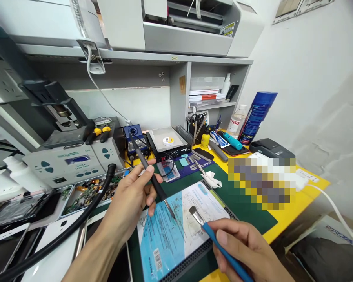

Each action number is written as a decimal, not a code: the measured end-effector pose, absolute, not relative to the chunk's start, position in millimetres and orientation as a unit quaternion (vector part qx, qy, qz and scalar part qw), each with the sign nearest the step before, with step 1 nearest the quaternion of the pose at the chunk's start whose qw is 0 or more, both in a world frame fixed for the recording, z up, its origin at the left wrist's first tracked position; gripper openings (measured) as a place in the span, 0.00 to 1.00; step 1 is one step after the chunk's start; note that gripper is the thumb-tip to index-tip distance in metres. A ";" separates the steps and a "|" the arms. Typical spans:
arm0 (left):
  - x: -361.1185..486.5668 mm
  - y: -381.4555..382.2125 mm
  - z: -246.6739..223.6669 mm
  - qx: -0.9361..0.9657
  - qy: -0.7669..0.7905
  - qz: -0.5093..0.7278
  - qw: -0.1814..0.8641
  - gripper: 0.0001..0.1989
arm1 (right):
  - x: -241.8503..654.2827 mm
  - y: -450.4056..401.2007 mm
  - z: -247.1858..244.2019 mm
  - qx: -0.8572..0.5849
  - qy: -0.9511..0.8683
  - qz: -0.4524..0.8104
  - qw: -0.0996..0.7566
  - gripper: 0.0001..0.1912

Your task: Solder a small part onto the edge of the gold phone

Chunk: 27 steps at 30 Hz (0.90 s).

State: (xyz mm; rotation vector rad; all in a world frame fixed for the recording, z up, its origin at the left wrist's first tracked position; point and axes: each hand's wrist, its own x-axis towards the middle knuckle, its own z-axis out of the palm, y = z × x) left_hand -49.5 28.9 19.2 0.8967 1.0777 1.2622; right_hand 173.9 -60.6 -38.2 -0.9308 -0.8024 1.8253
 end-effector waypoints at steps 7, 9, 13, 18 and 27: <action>-48.3 29.6 14.5 0.403 0.478 0.526 0.576 0.14 | 171.3 -63.8 -39.0 -0.389 -0.316 0.720 0.479 0.20; -48.1 30.7 12.8 0.411 0.481 0.521 0.572 0.14 | 171.5 -64.9 -38.4 -0.396 -0.314 0.718 0.478 0.20; -48.2 32.1 9.6 0.434 0.485 0.518 0.555 0.14 | 173.7 -67.2 -41.8 -0.400 -0.331 0.715 0.468 0.20; -46.9 31.9 8.0 0.454 0.489 0.518 0.535 0.15 | 174.1 -67.7 -44.0 -0.415 -0.338 0.707 0.463 0.21; -46.7 33.3 7.3 0.456 0.494 0.516 0.530 0.16 | 172.9 -67.4 -41.2 -0.435 -0.351 0.694 0.453 0.24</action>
